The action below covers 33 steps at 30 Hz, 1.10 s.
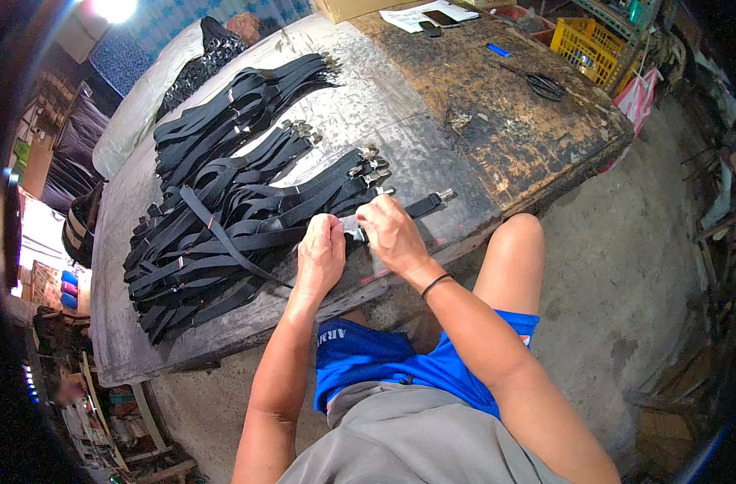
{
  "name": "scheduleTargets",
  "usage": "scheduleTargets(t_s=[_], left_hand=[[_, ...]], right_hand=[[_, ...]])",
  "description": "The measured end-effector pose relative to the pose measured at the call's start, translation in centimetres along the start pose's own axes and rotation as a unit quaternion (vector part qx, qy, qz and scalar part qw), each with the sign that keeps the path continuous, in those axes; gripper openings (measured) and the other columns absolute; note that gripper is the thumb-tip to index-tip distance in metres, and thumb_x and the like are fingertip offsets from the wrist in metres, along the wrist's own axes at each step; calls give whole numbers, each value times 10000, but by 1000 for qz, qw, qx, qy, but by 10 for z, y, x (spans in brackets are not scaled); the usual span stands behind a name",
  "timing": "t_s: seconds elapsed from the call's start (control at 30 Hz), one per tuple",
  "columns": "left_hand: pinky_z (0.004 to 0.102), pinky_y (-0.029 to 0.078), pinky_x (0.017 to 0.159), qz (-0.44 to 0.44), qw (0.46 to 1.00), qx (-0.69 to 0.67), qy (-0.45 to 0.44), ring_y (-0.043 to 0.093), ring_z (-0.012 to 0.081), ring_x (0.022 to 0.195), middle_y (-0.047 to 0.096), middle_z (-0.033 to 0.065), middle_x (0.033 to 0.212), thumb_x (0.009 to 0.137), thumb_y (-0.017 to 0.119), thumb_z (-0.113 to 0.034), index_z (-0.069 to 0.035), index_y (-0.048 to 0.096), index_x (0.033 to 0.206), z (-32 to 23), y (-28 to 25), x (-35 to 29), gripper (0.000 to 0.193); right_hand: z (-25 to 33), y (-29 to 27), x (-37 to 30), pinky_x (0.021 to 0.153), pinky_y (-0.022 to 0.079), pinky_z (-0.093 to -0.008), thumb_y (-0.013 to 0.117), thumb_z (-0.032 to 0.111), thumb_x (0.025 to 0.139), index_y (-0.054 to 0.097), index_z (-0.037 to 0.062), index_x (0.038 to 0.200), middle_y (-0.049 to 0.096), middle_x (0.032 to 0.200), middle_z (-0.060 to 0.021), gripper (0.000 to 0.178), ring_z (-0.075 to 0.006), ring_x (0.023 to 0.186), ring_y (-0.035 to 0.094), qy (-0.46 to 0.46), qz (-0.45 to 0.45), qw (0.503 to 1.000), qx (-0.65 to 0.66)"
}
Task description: The person attaches metal clips onto elastic suspender straps by hand, assembling each suspender on a table.
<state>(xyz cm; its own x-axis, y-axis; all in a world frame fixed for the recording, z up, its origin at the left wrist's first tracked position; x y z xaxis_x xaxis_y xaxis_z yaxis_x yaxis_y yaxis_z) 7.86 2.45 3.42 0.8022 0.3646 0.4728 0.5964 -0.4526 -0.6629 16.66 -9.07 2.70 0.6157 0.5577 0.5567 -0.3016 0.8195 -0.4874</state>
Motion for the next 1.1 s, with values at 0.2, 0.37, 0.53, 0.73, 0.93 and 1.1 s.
scheduleTargets(t_s=[0.2,0.37,0.53,0.73,0.93,1.1], left_hand=[[450,520,732,75,993,1,96,640,371,842,639,170,870,887,612,-38,-32,574,928,-18,7,-2,57],[445,523,775,202,957,142,151,627,343,902,638,155,874,869,625,-93,-30,582,934,-36,15,1,100],[510,503,657,171,970,65,157,626,413,756,599,195,783,954,543,-159,-37,508,916,-42,33,57,133],[520,507,771,113,975,15,190,631,428,869,625,219,898,942,523,-142,-56,560,1166,-86,92,143,243],[465,509,793,141,975,44,166,622,409,898,632,197,906,931,561,-155,-26,654,977,-102,48,131,166],[427,516,784,183,968,141,96,634,331,902,635,138,909,883,675,-202,-39,682,1000,-49,4,28,201]], right_hand=[[-37,-17,0,664,515,-322,625,76,925,618,29,940,611,819,-88,50,-205,717,637,151,-96,972,154],[-67,-66,7,651,557,-272,606,85,974,602,13,1036,650,860,-62,95,-135,693,661,213,-217,875,376],[-94,-141,-5,734,607,-351,604,62,965,595,15,1024,626,877,-65,77,-144,721,645,197,-338,797,460],[-103,-171,-15,753,611,-362,587,41,964,606,-11,1069,621,876,-73,119,-147,716,638,208,-375,782,452],[-106,-180,-22,783,612,-360,592,37,964,607,-20,1081,634,904,-77,131,-150,753,655,215,-389,770,459],[-94,-170,-15,789,609,-349,605,45,964,614,-20,1073,638,920,-79,127,-146,759,659,220,-361,781,459]])
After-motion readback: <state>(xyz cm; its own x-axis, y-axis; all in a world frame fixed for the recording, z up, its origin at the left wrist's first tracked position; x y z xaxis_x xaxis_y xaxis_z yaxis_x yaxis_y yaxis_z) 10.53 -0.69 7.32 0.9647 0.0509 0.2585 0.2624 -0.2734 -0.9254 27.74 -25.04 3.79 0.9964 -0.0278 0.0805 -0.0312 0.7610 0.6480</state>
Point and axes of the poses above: each hand's wrist, its own x-axis towards the middle knuckle, its own y-axis out of the palm, z = x × y, the point moved 7 cm from there along x, towards the middle knuckle
